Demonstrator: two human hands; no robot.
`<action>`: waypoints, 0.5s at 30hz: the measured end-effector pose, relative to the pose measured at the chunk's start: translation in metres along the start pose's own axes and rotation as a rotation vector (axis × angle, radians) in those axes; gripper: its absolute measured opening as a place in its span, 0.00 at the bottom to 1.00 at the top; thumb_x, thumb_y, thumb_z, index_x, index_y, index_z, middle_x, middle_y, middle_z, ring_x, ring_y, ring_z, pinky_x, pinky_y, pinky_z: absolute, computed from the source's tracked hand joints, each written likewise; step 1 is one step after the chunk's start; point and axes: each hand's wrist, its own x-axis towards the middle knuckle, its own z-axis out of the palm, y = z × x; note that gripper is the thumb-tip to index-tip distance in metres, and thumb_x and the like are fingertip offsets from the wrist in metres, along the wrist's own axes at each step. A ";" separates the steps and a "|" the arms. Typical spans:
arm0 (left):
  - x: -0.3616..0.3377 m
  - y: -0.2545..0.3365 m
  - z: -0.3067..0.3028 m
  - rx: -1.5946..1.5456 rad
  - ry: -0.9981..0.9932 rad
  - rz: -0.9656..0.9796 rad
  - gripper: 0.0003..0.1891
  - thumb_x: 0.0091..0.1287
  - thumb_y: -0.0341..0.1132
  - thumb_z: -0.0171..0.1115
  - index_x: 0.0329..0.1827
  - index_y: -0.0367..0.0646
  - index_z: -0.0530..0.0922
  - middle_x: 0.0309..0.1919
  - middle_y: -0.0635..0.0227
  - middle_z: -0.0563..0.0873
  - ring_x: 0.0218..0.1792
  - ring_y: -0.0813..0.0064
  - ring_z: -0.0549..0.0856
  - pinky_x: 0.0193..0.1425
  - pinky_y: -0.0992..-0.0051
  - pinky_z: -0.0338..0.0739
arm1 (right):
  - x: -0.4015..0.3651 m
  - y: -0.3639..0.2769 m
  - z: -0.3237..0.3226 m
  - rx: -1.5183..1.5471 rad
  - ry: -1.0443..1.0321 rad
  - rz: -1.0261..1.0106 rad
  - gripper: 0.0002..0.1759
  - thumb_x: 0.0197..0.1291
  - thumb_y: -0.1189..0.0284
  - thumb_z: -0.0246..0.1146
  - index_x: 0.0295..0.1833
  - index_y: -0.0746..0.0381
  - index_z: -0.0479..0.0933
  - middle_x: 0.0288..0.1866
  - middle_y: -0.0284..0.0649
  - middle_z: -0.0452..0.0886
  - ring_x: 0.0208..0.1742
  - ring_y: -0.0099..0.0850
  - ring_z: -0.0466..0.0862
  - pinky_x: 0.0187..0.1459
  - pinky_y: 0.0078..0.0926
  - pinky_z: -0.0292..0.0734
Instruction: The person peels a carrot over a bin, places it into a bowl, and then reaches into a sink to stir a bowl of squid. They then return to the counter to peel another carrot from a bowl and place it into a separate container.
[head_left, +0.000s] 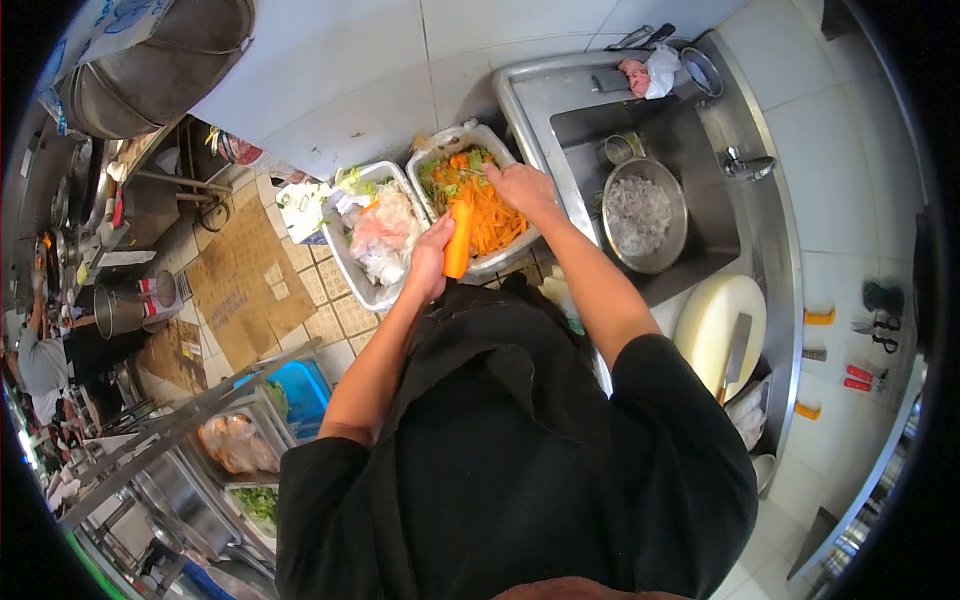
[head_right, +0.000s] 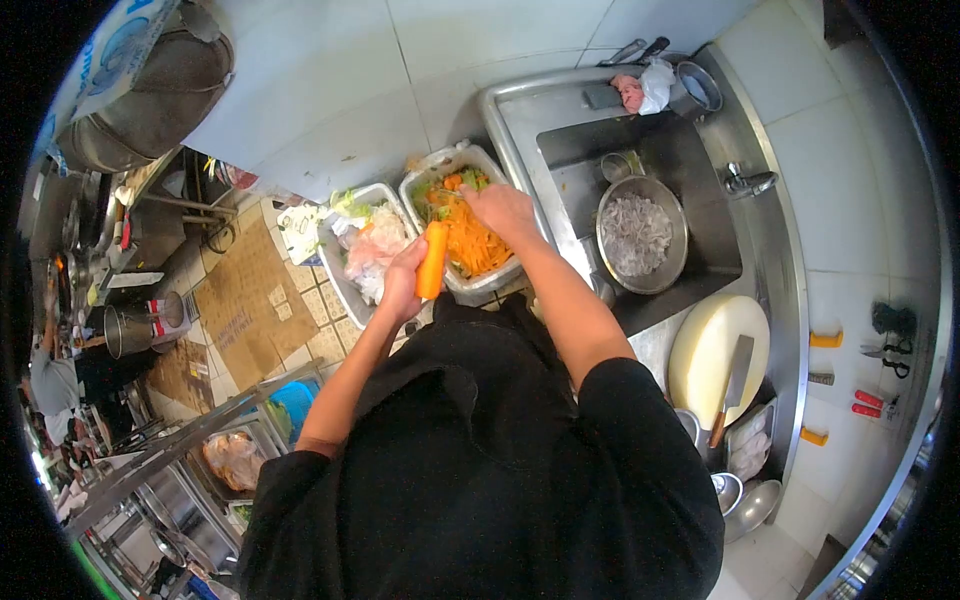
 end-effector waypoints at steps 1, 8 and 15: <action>0.004 -0.001 -0.003 0.074 -0.012 0.065 0.20 0.74 0.37 0.52 0.66 0.38 0.70 0.49 0.67 0.82 0.43 0.76 0.81 0.46 0.76 0.77 | -0.002 -0.003 -0.006 0.000 -0.018 -0.018 0.42 0.66 0.39 0.41 0.33 0.66 0.85 0.35 0.55 0.85 0.42 0.50 0.85 0.46 0.46 0.78; 0.009 0.002 -0.007 0.347 -0.087 0.203 0.23 0.69 0.33 0.61 0.66 0.36 0.71 0.47 0.72 0.82 0.44 0.81 0.80 0.50 0.78 0.74 | -0.034 -0.010 0.016 0.007 -0.132 -0.069 0.44 0.67 0.38 0.39 0.36 0.67 0.84 0.36 0.55 0.85 0.43 0.52 0.84 0.48 0.48 0.77; 0.006 0.012 -0.002 0.018 -0.020 -0.071 0.21 0.72 0.40 0.56 0.63 0.39 0.71 0.39 0.67 0.80 0.38 0.72 0.81 0.37 0.67 0.80 | -0.044 0.009 0.010 0.187 -0.148 0.050 0.43 0.66 0.37 0.41 0.32 0.66 0.84 0.32 0.55 0.84 0.39 0.52 0.85 0.42 0.48 0.77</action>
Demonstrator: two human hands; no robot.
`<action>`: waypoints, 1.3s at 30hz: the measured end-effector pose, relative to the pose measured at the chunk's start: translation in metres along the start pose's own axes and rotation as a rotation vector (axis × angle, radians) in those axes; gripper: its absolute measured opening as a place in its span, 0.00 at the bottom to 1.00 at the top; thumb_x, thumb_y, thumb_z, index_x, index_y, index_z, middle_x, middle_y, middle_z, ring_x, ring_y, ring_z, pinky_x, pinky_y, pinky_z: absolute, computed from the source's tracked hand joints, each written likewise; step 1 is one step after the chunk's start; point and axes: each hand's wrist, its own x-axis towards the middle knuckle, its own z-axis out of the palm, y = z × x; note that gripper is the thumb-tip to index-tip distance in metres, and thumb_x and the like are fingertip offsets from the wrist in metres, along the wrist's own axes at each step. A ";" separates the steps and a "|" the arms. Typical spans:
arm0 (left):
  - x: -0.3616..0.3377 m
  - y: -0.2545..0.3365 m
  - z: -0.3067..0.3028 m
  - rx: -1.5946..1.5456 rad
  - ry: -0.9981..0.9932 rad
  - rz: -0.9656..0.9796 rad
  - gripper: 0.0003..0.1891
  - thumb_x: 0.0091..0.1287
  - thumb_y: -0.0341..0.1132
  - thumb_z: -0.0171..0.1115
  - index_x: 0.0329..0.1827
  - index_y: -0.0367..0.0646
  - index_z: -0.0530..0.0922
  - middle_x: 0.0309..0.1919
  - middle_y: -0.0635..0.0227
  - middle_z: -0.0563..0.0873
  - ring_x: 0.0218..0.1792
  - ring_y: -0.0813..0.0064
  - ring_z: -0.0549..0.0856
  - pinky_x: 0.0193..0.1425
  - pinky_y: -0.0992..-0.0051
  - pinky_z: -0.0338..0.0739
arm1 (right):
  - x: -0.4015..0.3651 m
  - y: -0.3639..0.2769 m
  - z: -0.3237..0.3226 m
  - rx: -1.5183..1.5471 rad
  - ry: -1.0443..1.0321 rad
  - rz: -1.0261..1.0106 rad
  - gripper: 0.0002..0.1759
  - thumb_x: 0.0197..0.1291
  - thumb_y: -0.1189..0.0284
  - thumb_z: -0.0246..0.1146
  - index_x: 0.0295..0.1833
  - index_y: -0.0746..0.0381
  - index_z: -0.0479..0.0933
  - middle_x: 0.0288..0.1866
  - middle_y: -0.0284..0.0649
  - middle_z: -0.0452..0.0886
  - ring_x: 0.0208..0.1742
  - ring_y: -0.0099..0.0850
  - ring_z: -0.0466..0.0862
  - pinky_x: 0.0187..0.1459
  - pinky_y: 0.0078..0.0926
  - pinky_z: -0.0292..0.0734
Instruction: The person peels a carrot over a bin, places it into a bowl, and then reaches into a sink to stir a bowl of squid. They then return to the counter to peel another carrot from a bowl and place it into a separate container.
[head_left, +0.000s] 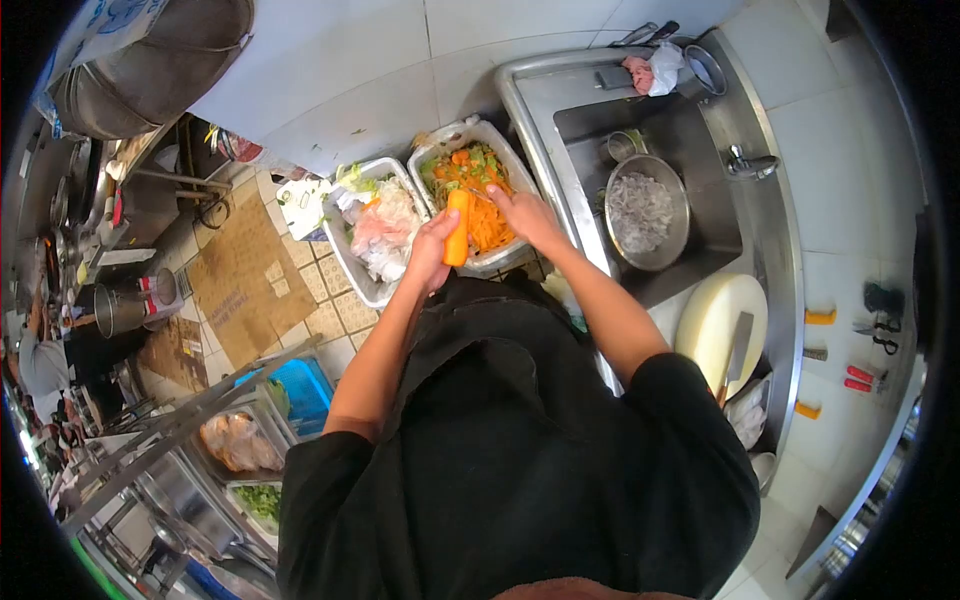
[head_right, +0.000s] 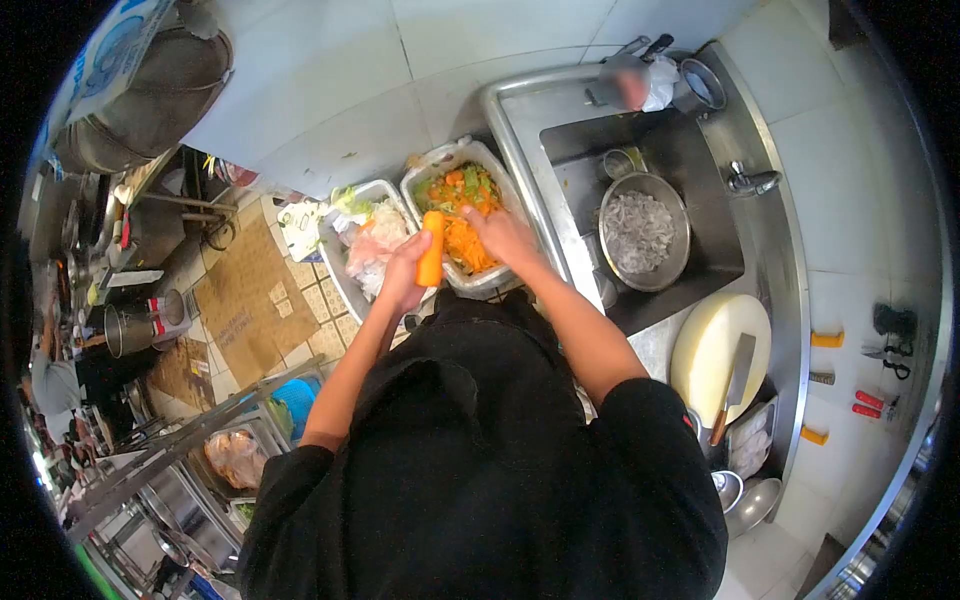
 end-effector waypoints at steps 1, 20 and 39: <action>0.008 -0.002 -0.002 -0.068 0.040 -0.026 0.20 0.73 0.42 0.54 0.61 0.39 0.71 0.39 0.66 0.80 0.38 0.70 0.81 0.37 0.67 0.80 | -0.006 -0.004 0.002 0.000 0.014 -0.039 0.42 0.66 0.37 0.42 0.31 0.65 0.84 0.31 0.55 0.84 0.38 0.52 0.85 0.42 0.49 0.77; 0.023 -0.014 0.004 -0.342 0.068 -0.142 0.18 0.76 0.48 0.44 0.53 0.44 0.72 0.36 0.64 0.80 0.34 0.68 0.79 0.35 0.68 0.76 | -0.009 -0.008 0.025 -0.123 0.161 -0.197 0.38 0.67 0.43 0.47 0.27 0.66 0.83 0.27 0.54 0.83 0.33 0.53 0.84 0.36 0.47 0.78; 0.066 -0.009 -0.006 -0.532 0.156 -0.108 0.16 0.76 0.44 0.41 0.50 0.41 0.72 0.36 0.61 0.79 0.37 0.64 0.79 0.43 0.63 0.77 | -0.035 -0.027 0.004 -0.096 0.220 -0.347 0.36 0.66 0.42 0.49 0.24 0.62 0.83 0.23 0.50 0.82 0.29 0.50 0.84 0.33 0.47 0.77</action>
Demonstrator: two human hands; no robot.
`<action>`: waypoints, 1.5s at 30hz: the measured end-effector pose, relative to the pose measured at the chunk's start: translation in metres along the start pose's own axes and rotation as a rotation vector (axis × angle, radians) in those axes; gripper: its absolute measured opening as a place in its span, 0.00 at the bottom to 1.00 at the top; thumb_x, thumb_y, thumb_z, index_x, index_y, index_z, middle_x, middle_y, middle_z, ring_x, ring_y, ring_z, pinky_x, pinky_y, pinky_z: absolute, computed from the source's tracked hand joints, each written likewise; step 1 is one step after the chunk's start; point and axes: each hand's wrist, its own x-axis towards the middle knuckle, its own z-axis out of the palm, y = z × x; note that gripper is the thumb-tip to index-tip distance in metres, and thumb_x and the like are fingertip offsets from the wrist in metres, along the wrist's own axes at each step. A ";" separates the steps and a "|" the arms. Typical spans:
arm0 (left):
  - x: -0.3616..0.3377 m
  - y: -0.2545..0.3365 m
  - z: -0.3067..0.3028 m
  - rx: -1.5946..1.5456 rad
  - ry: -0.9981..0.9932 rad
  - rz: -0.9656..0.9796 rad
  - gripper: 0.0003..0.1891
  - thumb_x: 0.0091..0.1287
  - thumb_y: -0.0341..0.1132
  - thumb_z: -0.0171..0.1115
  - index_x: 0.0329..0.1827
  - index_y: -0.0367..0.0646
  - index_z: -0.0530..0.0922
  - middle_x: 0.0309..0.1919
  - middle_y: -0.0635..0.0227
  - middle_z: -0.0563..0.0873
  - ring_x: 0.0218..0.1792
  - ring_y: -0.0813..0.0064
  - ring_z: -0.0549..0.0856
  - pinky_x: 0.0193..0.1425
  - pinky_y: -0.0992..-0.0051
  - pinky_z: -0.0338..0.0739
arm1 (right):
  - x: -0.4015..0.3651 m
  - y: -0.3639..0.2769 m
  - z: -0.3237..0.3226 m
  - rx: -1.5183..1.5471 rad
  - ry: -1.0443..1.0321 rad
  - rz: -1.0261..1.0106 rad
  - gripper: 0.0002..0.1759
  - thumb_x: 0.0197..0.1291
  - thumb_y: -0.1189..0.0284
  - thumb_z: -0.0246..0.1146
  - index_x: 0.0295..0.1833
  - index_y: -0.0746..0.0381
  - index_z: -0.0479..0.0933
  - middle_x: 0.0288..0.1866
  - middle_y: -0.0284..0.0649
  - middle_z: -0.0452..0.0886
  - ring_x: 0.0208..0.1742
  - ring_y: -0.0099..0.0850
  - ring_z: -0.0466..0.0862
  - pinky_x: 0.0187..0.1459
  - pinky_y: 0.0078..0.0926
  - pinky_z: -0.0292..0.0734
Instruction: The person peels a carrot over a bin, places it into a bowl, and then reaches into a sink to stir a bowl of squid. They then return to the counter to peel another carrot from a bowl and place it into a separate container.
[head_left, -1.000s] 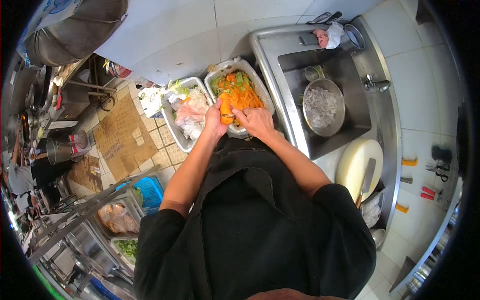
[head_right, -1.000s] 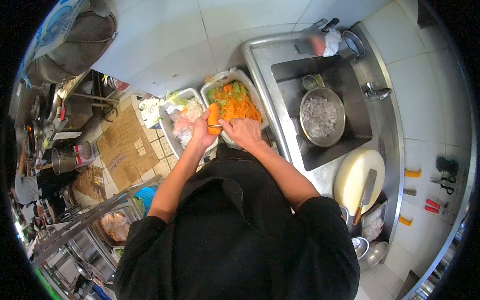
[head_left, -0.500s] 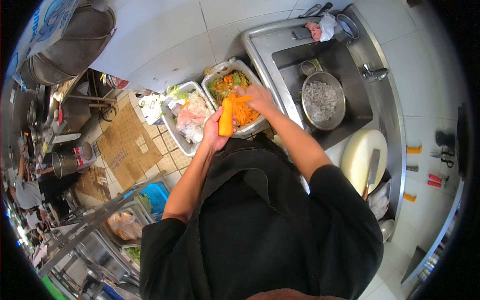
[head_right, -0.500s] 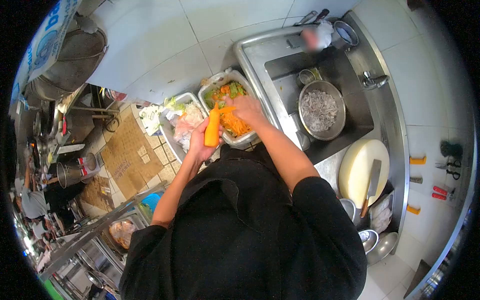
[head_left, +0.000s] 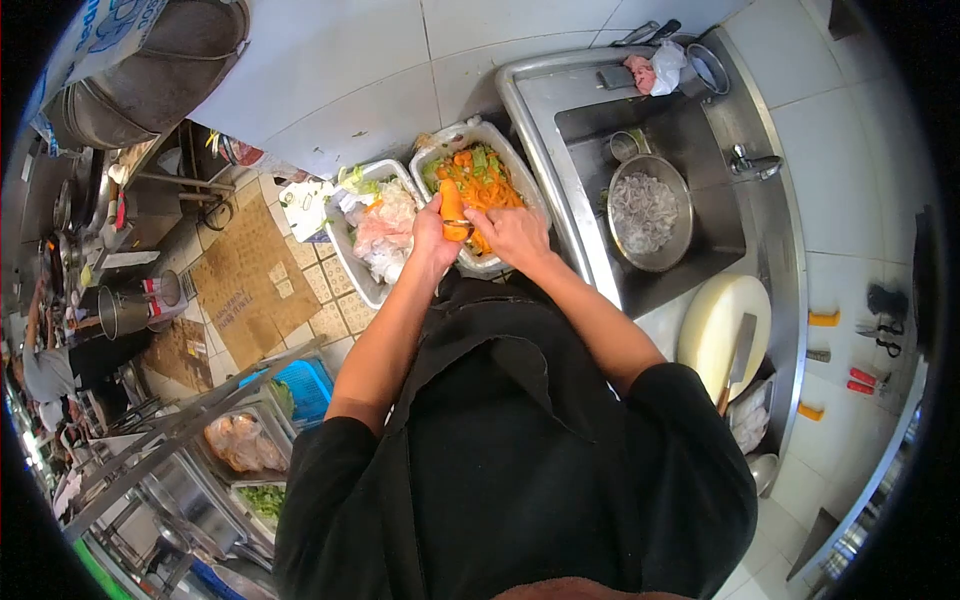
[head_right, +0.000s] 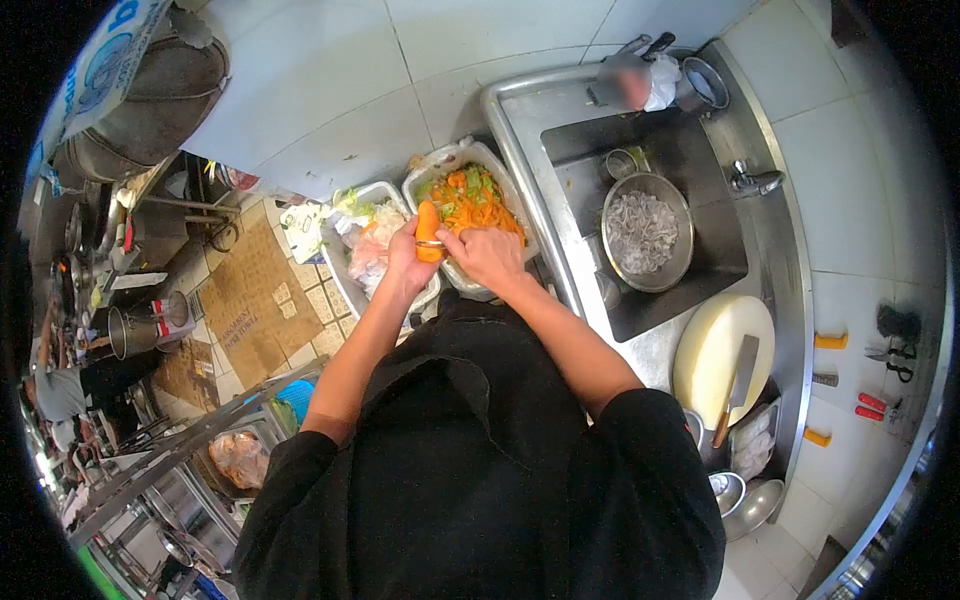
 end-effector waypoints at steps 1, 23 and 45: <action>0.003 -0.001 -0.003 0.002 0.000 0.003 0.16 0.76 0.44 0.41 0.50 0.42 0.72 0.36 0.61 0.80 0.37 0.64 0.79 0.44 0.62 0.77 | -0.003 0.000 0.001 0.007 0.009 -0.018 0.36 0.66 0.42 0.50 0.23 0.62 0.82 0.22 0.50 0.82 0.28 0.50 0.83 0.33 0.47 0.77; -0.020 0.006 -0.007 0.176 -0.064 0.004 0.17 0.76 0.46 0.45 0.52 0.41 0.72 0.36 0.63 0.79 0.34 0.67 0.80 0.36 0.65 0.77 | 0.036 0.018 -0.005 0.044 -0.113 0.247 0.41 0.65 0.39 0.44 0.29 0.65 0.84 0.31 0.55 0.84 0.37 0.52 0.85 0.41 0.47 0.78; -0.045 0.007 -0.003 0.286 -0.082 -0.001 0.18 0.75 0.47 0.49 0.55 0.40 0.71 0.37 0.61 0.80 0.34 0.67 0.81 0.34 0.66 0.79 | 0.058 0.032 -0.009 0.046 -0.037 0.379 0.40 0.66 0.40 0.43 0.34 0.66 0.85 0.35 0.59 0.83 0.42 0.54 0.84 0.47 0.49 0.75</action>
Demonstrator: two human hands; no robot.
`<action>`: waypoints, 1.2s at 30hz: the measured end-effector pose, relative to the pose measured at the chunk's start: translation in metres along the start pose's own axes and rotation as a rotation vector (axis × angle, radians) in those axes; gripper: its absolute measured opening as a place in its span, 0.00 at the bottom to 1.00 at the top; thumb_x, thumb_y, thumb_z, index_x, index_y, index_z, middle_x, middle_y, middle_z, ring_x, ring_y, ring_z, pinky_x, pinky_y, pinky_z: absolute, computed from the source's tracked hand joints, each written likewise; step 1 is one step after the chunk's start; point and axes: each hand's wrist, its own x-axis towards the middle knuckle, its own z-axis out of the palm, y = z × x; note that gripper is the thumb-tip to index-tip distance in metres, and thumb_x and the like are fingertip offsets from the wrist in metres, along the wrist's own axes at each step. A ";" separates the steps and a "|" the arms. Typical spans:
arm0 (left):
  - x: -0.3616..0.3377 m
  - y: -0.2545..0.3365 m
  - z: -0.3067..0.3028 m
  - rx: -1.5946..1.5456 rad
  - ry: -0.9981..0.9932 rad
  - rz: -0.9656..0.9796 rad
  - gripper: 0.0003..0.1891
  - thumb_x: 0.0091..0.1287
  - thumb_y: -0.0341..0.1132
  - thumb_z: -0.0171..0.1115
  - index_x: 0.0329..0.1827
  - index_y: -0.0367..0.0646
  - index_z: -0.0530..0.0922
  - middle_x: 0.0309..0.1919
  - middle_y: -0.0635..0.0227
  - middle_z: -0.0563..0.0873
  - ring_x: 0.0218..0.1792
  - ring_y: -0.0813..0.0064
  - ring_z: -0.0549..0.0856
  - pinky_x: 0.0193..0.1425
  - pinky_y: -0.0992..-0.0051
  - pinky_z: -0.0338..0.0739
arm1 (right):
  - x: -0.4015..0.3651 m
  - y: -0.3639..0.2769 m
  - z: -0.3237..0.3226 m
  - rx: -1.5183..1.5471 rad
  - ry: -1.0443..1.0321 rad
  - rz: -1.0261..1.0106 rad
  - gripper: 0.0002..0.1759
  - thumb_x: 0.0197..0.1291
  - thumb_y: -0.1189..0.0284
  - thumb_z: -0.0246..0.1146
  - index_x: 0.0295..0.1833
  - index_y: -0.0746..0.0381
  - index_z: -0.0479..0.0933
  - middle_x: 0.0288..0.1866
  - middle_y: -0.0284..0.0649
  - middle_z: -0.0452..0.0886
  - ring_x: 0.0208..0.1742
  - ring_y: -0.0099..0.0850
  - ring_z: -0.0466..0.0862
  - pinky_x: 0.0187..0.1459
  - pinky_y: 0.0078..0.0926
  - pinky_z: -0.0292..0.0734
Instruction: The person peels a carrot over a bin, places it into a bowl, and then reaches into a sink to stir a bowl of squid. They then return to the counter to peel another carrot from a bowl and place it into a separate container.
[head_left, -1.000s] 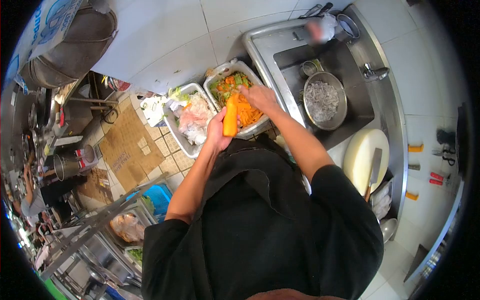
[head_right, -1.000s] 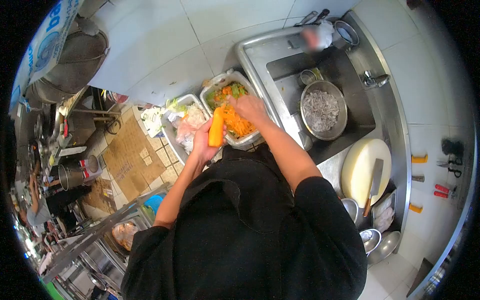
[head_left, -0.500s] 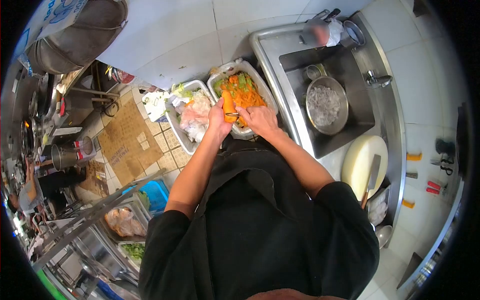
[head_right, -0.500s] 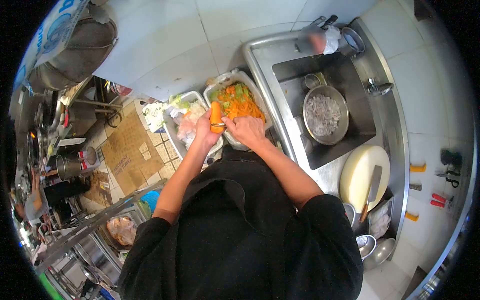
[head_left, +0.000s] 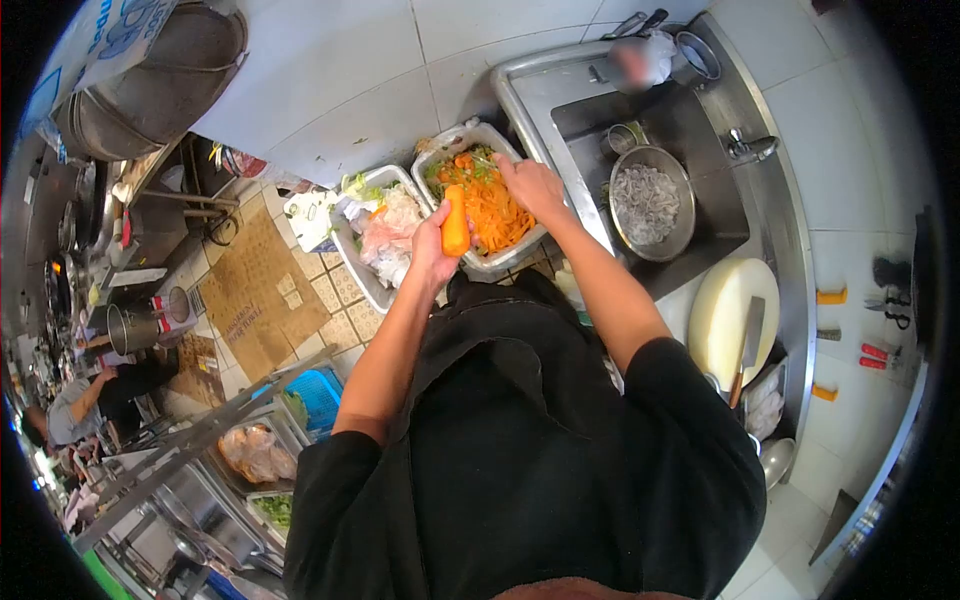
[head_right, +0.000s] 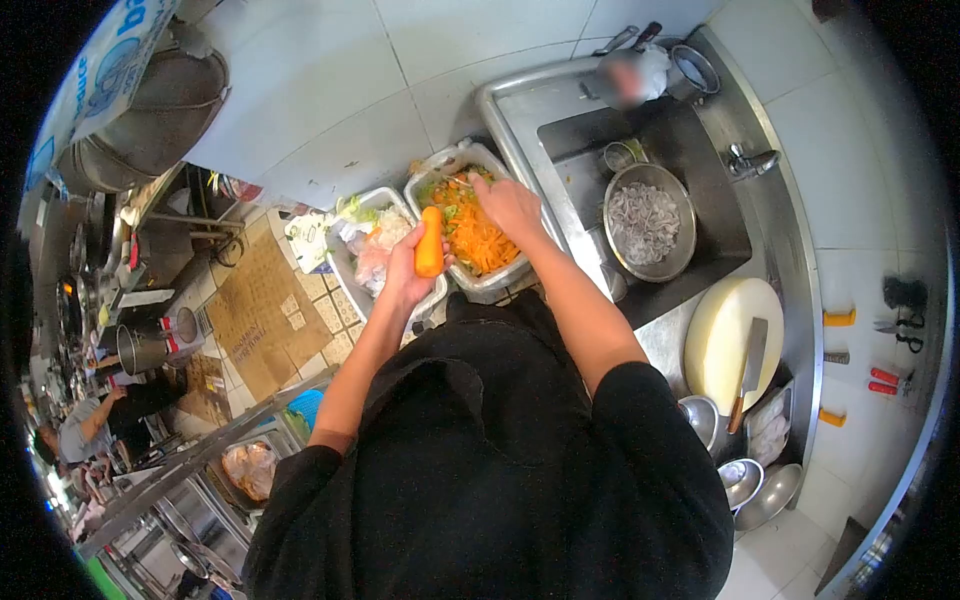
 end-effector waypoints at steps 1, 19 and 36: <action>0.006 0.001 -0.003 0.025 0.031 0.010 0.19 0.75 0.47 0.48 0.55 0.40 0.71 0.37 0.61 0.80 0.34 0.67 0.81 0.34 0.67 0.79 | -0.011 -0.003 -0.002 -0.006 -0.015 -0.018 0.40 0.66 0.40 0.44 0.33 0.65 0.85 0.34 0.58 0.83 0.40 0.54 0.84 0.45 0.49 0.76; -0.019 -0.013 0.017 0.063 -0.061 -0.055 0.19 0.76 0.46 0.44 0.57 0.40 0.71 0.38 0.61 0.81 0.34 0.68 0.80 0.35 0.68 0.78 | -0.021 0.006 0.002 -0.133 -0.082 -0.136 0.40 0.66 0.40 0.44 0.35 0.66 0.84 0.36 0.56 0.84 0.43 0.52 0.84 0.46 0.47 0.78; 0.049 -0.013 -0.007 -0.190 0.015 -0.031 0.17 0.76 0.46 0.43 0.57 0.44 0.70 0.42 0.61 0.80 0.40 0.63 0.80 0.46 0.61 0.77 | -0.071 -0.004 0.012 -0.035 0.022 -0.295 0.39 0.65 0.39 0.45 0.25 0.61 0.83 0.24 0.51 0.82 0.31 0.49 0.84 0.35 0.48 0.77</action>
